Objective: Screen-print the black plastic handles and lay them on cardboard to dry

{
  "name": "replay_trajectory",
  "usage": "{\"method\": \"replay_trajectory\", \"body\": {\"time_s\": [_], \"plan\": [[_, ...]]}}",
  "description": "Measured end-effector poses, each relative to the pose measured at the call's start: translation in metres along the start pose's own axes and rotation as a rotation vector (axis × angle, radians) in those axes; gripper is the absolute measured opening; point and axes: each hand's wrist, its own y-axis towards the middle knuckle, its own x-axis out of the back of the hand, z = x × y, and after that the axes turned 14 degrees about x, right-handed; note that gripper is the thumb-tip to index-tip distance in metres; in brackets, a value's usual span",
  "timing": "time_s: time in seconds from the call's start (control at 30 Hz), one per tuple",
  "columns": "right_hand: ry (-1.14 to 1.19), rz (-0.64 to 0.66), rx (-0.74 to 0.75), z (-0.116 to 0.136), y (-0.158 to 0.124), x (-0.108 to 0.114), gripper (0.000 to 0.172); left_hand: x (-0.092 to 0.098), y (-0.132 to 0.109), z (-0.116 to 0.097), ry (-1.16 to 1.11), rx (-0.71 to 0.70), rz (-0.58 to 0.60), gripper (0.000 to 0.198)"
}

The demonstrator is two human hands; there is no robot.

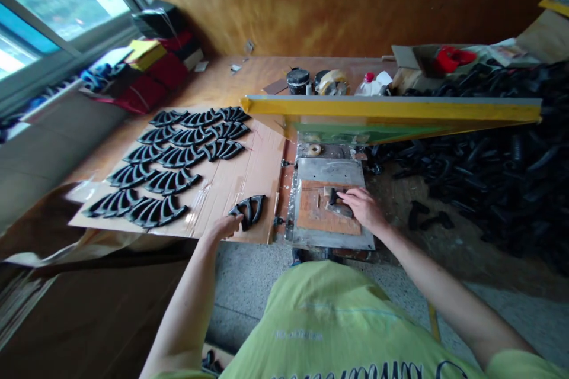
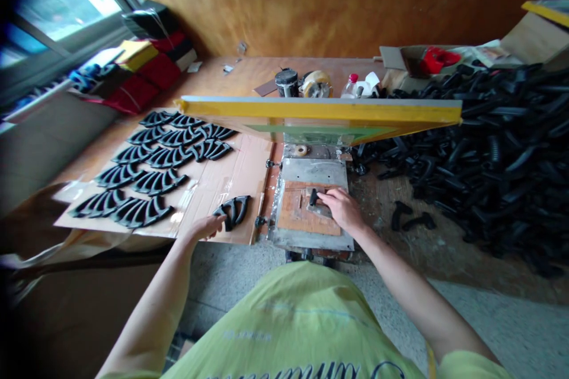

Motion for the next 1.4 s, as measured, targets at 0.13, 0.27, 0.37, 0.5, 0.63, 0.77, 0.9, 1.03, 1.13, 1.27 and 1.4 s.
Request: {"method": "replay_trajectory", "body": {"time_s": [0.13,0.27,0.37,0.5,0.63,0.77,0.9,1.03,1.13,1.27,1.4], "plan": [[-0.131,0.171,0.107,0.027,0.018,-0.016,0.041,0.040,-0.015,-0.078,-0.375,-0.253,0.008,0.058],[-0.203,0.272,0.102,0.030,0.020,-0.016,0.046,0.073,-0.064,-0.176,-1.009,-0.692,-0.047,0.063],[-0.186,0.288,0.094,0.023,0.013,0.000,0.047,0.075,-0.098,-0.210,-1.150,-0.764,0.028,0.066],[-0.184,0.042,-0.166,-0.009,0.005,0.045,0.031,0.044,-0.118,-0.181,-1.219,-0.601,0.079,0.067],[-0.211,-0.157,-0.287,-0.029,0.024,0.083,0.041,-0.013,-0.111,-0.127,-1.138,-0.276,0.258,0.062],[-0.143,-0.212,-0.086,-0.006,0.077,0.075,0.056,-0.070,-0.085,-0.105,-1.093,-0.160,0.296,0.085],[-0.179,0.048,-0.017,0.022,0.112,0.043,0.041,-0.094,-0.064,-0.103,-0.997,-0.136,0.245,0.083],[-0.201,0.266,-0.017,0.040,0.092,0.023,0.007,-0.094,-0.061,-0.102,-0.960,-0.127,0.277,0.078],[-0.206,0.327,0.167,0.051,0.061,0.026,0.015,-0.094,-0.061,-0.100,-0.953,-0.107,0.279,0.075],[-0.104,0.405,0.385,0.055,0.050,0.044,0.017,-0.098,-0.060,-0.100,-0.963,-0.099,0.259,0.068],[-0.126,0.342,0.274,0.051,0.062,0.044,0.008,-0.096,-0.061,-0.100,-0.958,-0.126,0.227,0.058]]}}
